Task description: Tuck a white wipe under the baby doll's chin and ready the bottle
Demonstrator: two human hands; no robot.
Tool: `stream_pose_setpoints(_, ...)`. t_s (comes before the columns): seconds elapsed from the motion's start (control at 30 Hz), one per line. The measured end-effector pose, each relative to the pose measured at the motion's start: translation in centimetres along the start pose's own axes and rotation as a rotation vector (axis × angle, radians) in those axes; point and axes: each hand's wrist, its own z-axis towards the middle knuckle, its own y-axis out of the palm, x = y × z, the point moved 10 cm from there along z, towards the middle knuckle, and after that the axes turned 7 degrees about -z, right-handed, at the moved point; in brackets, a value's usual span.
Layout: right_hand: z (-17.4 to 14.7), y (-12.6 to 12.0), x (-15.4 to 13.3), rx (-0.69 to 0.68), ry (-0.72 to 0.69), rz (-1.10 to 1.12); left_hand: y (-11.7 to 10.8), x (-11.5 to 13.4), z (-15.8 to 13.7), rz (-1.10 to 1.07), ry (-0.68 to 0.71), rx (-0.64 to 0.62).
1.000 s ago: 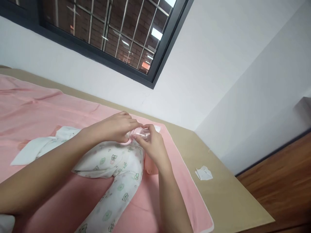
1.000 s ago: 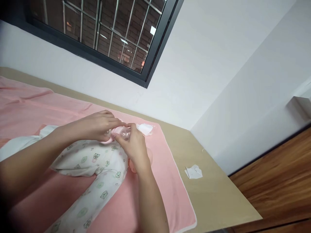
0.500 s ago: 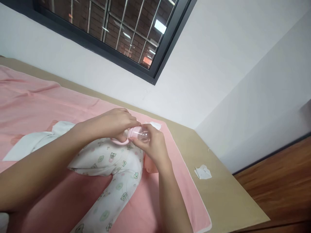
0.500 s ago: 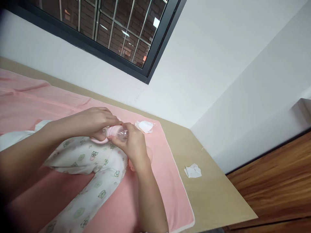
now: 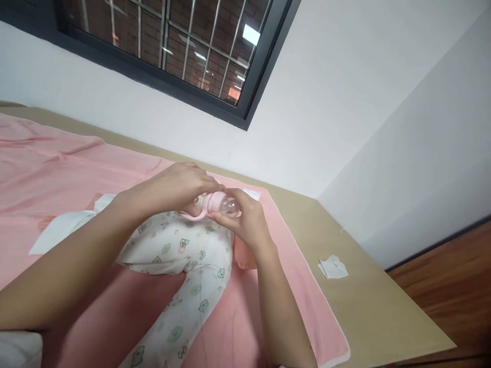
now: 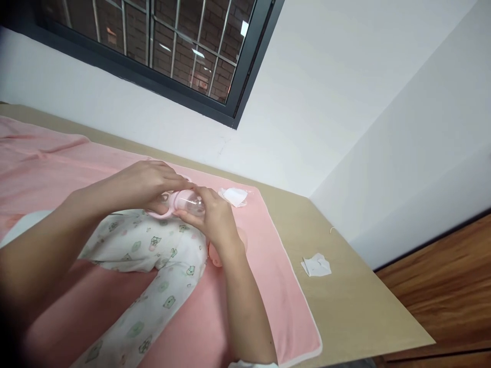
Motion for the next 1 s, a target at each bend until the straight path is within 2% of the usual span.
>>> stream_pose_setpoints(0.17,-0.5,-1.0,-1.5,-0.025,-0.159,-0.03,0.9,-0.9,0.1,-0.059,-0.037,-0.049)
stream_pose_setpoints(0.3,-0.6,-3.9,-0.8,0.081,-0.174,-0.03,0.9,-2.1,0.5,-0.082,-0.086,0.004)
stream_pose_setpoints(0.4,-0.8,-7.1,2.7,0.248,-0.085,-0.074,0.8,-4.0,0.3,-0.134,-0.182,0.039)
stream_pose_setpoints(0.47,-1.3,-8.6,6.8,0.337,0.045,-0.12,0.7,-5.5,0.0,-0.16,-0.256,0.072)
stream_pose_setpoints(0.53,-2.1,-9.0,11.4,0.365,0.204,-0.185,0.7,-7.0,-0.4,-0.192,-0.331,0.118)
stream_pose_setpoints(0.6,-3.3,-8.4,16.4,0.317,0.421,-0.27,1.0,-8.6,-0.7,-0.233,-0.413,0.156)
stream_pose_setpoints(0.67,-5.2,-6.8,21.0,0.182,0.661,-0.369,1.5,-10.0,-0.9,-0.244,-0.468,0.183)
stream_pose_setpoints(0.73,-7.1,-5.0,24.5,0.032,0.832,-0.459,2.0,-11.2,-0.8,-0.219,-0.485,0.199)
stream_pose_setpoints(0.83,-8.9,-2.5,27.7,-0.099,0.902,-0.434,3.3,-13.0,-0.7,-0.204,-0.502,0.188)
stream_pose_setpoints(1.0,-10.3,0.3,30.2,-0.156,0.912,-0.387,6.0,-16.6,-2.3,-0.199,-0.597,0.17)
